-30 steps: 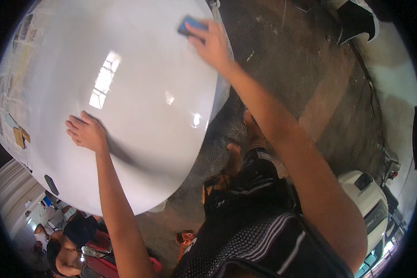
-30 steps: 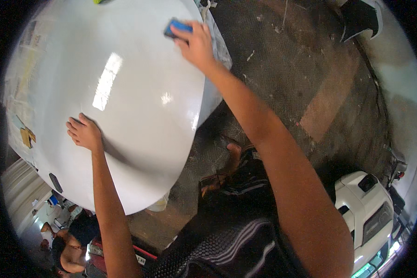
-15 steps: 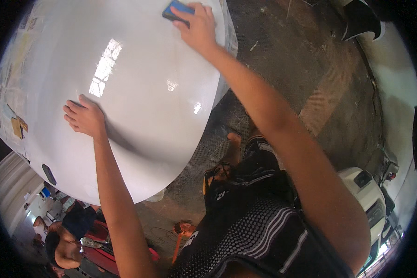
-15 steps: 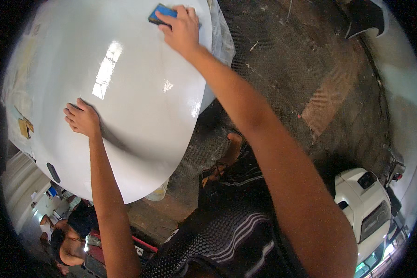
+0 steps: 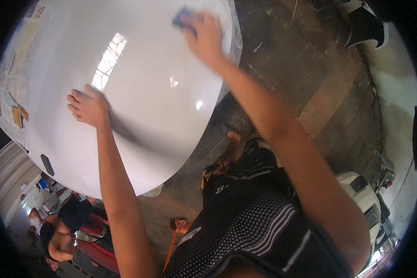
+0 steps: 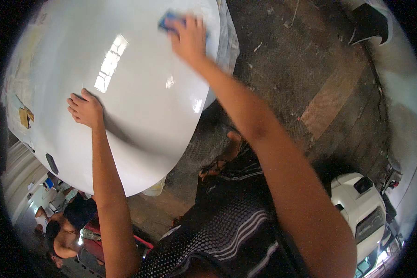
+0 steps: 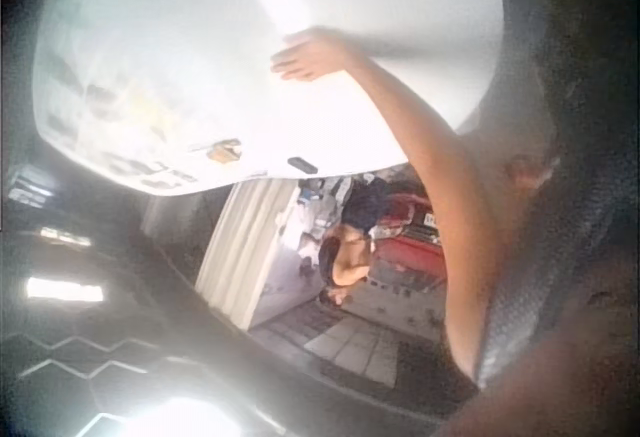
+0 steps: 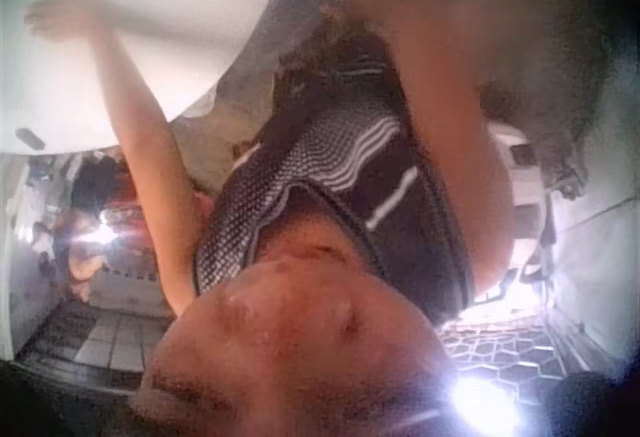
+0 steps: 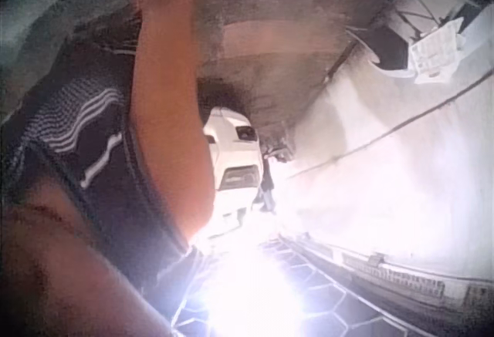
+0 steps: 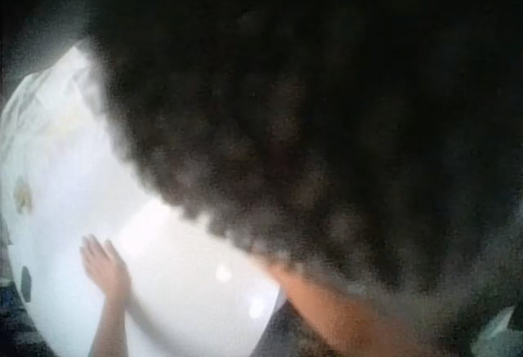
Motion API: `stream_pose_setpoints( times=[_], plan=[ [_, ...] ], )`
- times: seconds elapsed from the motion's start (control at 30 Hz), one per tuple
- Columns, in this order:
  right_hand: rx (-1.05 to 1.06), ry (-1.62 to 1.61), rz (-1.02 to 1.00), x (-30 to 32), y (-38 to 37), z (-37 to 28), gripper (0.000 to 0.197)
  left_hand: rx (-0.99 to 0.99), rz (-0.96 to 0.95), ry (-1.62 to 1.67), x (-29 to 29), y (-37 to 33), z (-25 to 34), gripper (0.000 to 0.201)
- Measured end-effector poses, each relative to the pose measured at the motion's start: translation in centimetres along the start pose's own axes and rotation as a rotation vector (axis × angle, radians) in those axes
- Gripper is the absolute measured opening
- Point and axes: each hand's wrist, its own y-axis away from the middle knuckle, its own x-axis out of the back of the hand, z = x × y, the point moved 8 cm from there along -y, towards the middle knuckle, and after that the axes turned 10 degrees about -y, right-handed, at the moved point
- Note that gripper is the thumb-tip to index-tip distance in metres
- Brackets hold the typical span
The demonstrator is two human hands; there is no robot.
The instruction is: The person uses a blue sanding block and a yellow cloth to rub and wipe the surface of a large white car hood. The person alternates between sanding and wiping the surface, moving across different areas of the hood.
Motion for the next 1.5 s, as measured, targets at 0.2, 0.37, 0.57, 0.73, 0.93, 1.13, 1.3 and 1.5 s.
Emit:
stream_pose_setpoints(
  times=[0.2, 0.37, 0.57, 0.73, 0.93, 1.13, 1.3, 1.5],
  plan=[
    [0.242, -0.052, -0.512, -1.0, 19.4, -8.1, 0.043, 0.015, -0.017, -0.056, 0.0, 0.2, -1.3, 0.065],
    [0.188, -0.016, -0.060, -3.3, -8.8, 0.3, 0.033, -0.012, -0.043, 0.001, 0.1, 0.5, 1.0, 0.066],
    [0.070, -0.057, -0.428, -4.0, 7.8, -6.2, 0.034, 0.025, -0.044, -0.050, 0.1, 0.6, -1.3, 0.064],
    [0.339, 0.118, -0.467, -4.9, 4.4, -5.6, 0.047, 0.036, -0.061, -0.041, 0.4, 0.8, -1.0, 0.063],
    [0.146, 0.088, -0.066, -8.3, -12.8, -0.9, 0.033, 0.036, -0.110, -0.003, -0.1, 0.8, 0.0, 0.064],
    [0.368, -0.031, -0.508, -4.8, 7.8, -8.3, 0.043, 0.031, -0.054, -0.061, 0.4, 1.2, -1.2, 0.064],
    [0.192, 0.092, -0.179, -8.7, -13.7, -0.6, 0.030, 0.008, -0.075, 0.001, 0.4, 1.0, 1.0, 0.063],
    [0.250, 0.045, -0.451, -6.3, 6.5, -8.3, 0.040, 0.030, -0.045, -0.045, 0.5, 1.0, -0.8, 0.061]
  ],
)
